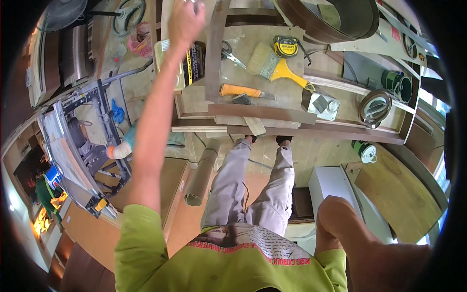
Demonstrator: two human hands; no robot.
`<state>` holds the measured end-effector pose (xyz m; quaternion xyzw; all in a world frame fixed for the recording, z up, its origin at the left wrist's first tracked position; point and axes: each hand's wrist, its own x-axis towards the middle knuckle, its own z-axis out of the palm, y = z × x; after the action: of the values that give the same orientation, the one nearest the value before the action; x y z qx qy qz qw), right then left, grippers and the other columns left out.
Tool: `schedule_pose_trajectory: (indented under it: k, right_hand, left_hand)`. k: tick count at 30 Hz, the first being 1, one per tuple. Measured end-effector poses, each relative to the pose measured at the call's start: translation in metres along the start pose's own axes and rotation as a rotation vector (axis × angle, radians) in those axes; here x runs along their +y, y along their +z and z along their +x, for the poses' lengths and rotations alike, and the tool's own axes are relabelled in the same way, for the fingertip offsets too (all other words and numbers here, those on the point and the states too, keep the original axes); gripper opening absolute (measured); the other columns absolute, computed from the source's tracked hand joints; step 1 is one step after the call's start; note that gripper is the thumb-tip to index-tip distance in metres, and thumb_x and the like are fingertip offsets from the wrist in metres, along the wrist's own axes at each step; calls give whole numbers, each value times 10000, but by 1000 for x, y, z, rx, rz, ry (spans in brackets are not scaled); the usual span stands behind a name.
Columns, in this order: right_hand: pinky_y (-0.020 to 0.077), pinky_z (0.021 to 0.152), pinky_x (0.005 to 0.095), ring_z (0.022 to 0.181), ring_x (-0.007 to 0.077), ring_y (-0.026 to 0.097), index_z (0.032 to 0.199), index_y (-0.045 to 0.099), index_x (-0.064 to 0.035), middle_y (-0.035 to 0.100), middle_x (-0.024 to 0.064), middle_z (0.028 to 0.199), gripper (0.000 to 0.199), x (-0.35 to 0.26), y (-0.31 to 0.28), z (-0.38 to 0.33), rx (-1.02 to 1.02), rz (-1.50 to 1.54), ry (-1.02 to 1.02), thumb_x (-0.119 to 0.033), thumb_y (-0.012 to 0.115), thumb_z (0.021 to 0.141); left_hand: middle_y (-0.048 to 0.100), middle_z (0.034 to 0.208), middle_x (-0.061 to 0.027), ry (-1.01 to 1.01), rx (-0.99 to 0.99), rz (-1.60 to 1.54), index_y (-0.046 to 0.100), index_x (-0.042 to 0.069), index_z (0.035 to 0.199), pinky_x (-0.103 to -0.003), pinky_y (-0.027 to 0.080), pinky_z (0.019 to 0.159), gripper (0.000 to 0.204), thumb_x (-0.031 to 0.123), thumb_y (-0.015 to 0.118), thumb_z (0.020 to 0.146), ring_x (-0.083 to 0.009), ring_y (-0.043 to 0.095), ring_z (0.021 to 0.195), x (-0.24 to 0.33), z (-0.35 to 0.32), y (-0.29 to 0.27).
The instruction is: The person assembles a wooden cabinet by fitting a curved wooden trim piece into place, marking it with a pencil, measuring it with a tape measure, and using a hammer to secure it. The person also handles a small wooden block and a pencil during the process.
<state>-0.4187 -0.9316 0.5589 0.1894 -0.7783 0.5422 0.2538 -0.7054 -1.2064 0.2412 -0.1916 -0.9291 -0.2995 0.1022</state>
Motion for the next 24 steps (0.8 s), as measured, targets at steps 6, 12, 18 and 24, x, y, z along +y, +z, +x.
schedule_pose_trajectory:
  k: [6, 12, 18, 24]
  right_hand:
    - [488, 713, 287, 767, 145, 558, 1025, 596, -56, 593, 56, 913, 228, 26, 10, -2, 70, -18, -43, -261, 495, 1016]
    - [498, 747, 322, 826, 194, 589, 1025, 604, -18, 604, 101, 977, 230, 64, 13, -17, 244, -96, -50, -219, 493, 1008]
    - [508, 782, 357, 885, 244, 621, 1025, 612, 21, 615, 146, 1041, 233, 197, 85, -83, 572, -529, 545, -177, 492, 1000]
    - [405, 749, 399, 797, 257, 552, 937, 621, -77, 604, 83, 835, 116, 315, 190, -188, 131, -532, 669, -51, 681, 840]
  left_hand:
    - [700, 1146, -121, -232, -563, 210, 707, 138, 1108, -398, 510, 925, 341, 319, 609, 836, -314, 663, 1051, -163, 78, 27]
    - [689, 1185, -134, -416, -747, 387, 702, 161, 1146, -426, 486, 981, 378, 359, 625, 833, -317, 637, 1131, -212, 77, 40]
    - [691, 1177, -132, -484, -765, 484, 714, 153, 1099, -434, 491, 966, 353, 394, 665, 846, -320, 643, 1116, -212, 88, 45]
    - [709, 1117, -124, -501, -733, 558, 725, 132, 1032, -434, 505, 924, 350, 420, 694, 836, -318, 661, 1075, -208, 111, 84]
